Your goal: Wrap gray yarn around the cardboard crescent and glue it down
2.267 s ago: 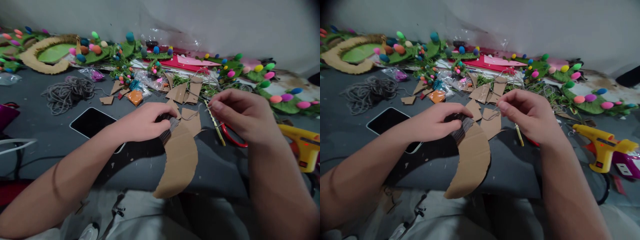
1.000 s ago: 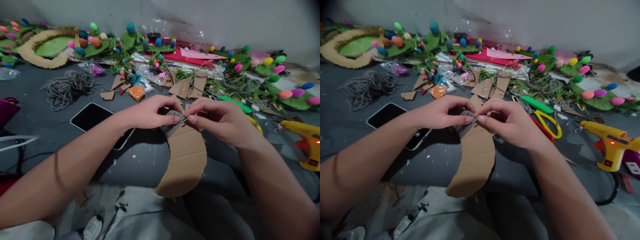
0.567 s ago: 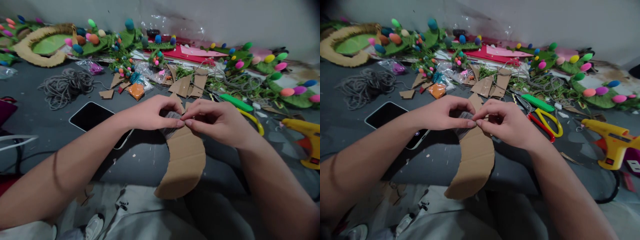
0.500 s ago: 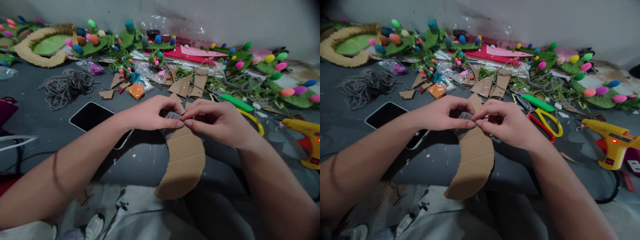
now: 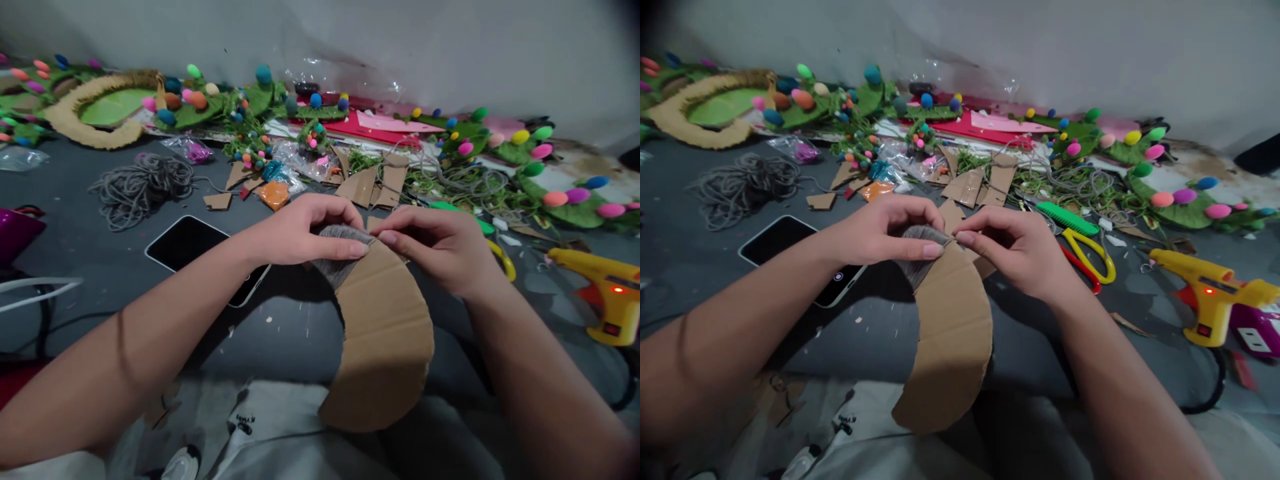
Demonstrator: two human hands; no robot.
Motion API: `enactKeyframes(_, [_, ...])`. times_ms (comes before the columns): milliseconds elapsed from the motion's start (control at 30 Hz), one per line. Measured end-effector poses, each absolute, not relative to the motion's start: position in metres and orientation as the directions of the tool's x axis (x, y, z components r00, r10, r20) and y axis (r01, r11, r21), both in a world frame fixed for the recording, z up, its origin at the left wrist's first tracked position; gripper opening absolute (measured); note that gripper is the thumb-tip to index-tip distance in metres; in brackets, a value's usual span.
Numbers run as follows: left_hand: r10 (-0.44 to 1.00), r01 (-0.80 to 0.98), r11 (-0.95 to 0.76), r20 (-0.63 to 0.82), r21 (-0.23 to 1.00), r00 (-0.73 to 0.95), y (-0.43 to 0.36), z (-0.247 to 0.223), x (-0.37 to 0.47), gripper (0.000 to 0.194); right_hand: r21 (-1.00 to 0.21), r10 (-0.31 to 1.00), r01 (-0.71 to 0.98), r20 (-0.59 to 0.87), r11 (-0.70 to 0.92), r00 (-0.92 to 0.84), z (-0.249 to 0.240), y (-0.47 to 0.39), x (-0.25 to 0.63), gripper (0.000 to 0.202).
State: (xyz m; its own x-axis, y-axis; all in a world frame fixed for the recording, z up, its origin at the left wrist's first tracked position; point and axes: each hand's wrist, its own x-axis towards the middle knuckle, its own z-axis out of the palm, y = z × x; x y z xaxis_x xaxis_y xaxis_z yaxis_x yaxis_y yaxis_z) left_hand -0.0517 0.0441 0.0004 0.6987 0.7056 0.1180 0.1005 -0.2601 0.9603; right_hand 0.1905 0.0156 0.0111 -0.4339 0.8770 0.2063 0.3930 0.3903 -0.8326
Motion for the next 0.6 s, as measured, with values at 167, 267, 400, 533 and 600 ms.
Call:
enactKeyframes(167, [0.687, 0.06, -0.242, 0.127, 0.969, 0.715, 0.0428, 0.0012, -0.0503, 0.022, -0.771, 0.836, 0.378, 0.349, 0.512, -0.423, 0.0079, 0.0122, 0.1844, 0.01])
enactKeyframes(267, [0.677, 0.042, -0.248, 0.142, 0.968, 0.722, 0.0419, 0.002, -0.0492, 0.021, -0.743, 0.82, 0.382, 0.392, 0.549, -0.417, 0.0078, 0.0119, 0.184, 0.011])
enactKeyframes(400, [0.682, 0.043, -0.246, 0.141, 0.968, 0.718, 0.0421, 0.0022, -0.051, 0.023, -0.745, 0.81, 0.37, 0.384, 0.555, -0.443, 0.0068, 0.0131, 0.1857, 0.012])
enactKeyframes(533, [0.702, 0.026, -0.273, 0.18, 0.962, 0.689, 0.0426, 0.0008, -0.0524, 0.023, -0.761, 0.807, 0.355, 0.354, 0.542, -0.472, 0.0057, 0.0142, 0.1859, 0.01])
enactKeyframes(600, [0.75, 0.023, -0.258, 0.185, 0.966, 0.635, 0.0422, -0.0004, -0.0509, 0.023, -0.787, 0.823, 0.356, 0.313, 0.504, -0.475, 0.0057, 0.0144, 0.1846, 0.011])
